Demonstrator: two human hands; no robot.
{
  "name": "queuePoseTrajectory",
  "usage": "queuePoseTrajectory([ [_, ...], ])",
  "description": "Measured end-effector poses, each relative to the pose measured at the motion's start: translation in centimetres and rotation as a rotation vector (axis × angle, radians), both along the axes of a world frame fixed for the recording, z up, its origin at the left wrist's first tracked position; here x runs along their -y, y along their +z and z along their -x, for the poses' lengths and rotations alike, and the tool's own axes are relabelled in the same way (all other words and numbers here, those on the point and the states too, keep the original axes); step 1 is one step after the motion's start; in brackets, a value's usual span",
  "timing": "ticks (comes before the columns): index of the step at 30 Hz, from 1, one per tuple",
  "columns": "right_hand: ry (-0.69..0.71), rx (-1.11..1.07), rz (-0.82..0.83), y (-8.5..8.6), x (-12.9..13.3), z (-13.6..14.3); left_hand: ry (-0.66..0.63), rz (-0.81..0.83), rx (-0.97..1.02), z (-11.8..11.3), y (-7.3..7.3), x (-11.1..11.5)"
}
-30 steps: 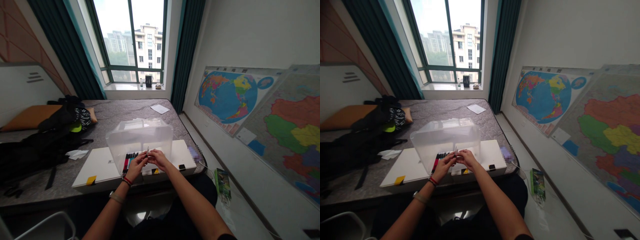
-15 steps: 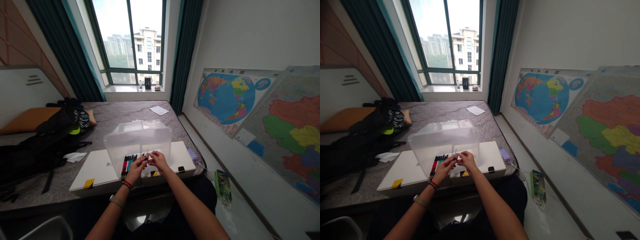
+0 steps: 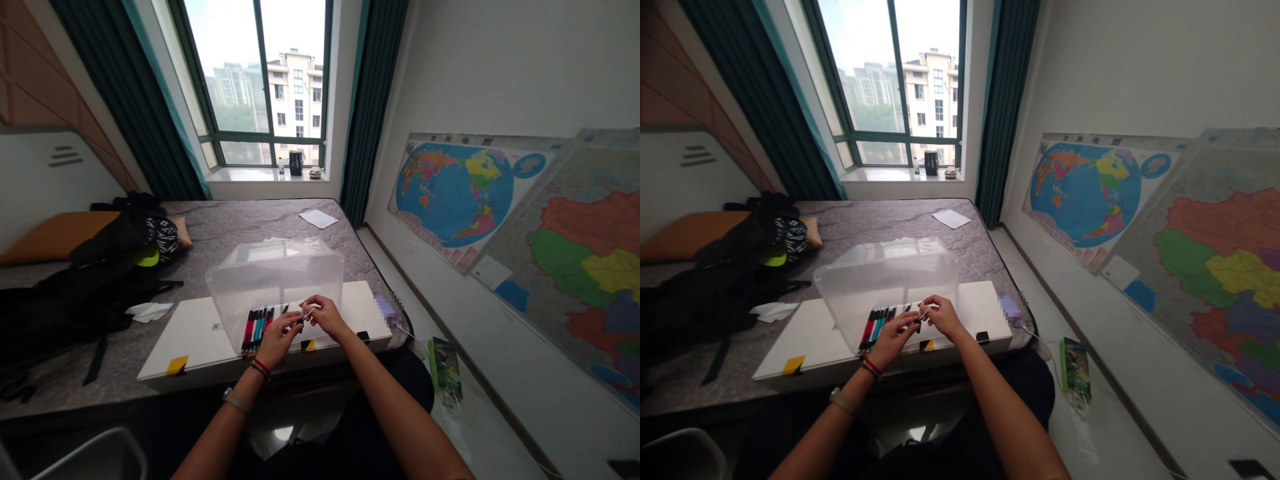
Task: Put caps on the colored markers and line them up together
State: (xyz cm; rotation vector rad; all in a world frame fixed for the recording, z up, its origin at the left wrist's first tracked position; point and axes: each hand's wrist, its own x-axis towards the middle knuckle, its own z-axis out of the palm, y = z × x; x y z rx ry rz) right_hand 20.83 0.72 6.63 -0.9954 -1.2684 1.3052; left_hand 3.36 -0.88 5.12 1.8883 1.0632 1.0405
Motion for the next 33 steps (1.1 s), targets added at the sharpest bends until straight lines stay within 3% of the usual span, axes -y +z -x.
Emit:
queuePoseTrajectory([
  [6,0.016,0.033,-0.033,0.3,0.0,-0.2,0.007,-0.029,-0.02,0.0,0.2,0.2],
  [13,-0.504,-0.006,-0.172,2.6,1.6,0.7,0.1,-0.003,0.009,1.2,-0.1,-0.1],
  [19,-0.641,0.243,-0.311,5.1,4.6,0.2,0.17,0.058,0.09,2.3,-0.7,-0.1],
  [22,-0.566,0.526,-0.391,4.6,4.2,-0.4,0.233,0.075,0.136,2.4,-0.8,-0.2],
  [25,-0.371,0.846,-0.406,2.8,2.3,-0.3,0.261,0.079,0.169,2.4,-0.7,-0.2],
  [29,-0.215,1.247,-0.166,-0.1,-1.7,0.8,0.249,0.097,0.19,2.5,-0.1,-0.1],
  [33,-0.199,1.423,-0.051,-1.5,-5.1,1.9,0.232,0.087,0.189,2.8,0.0,0.0],
])
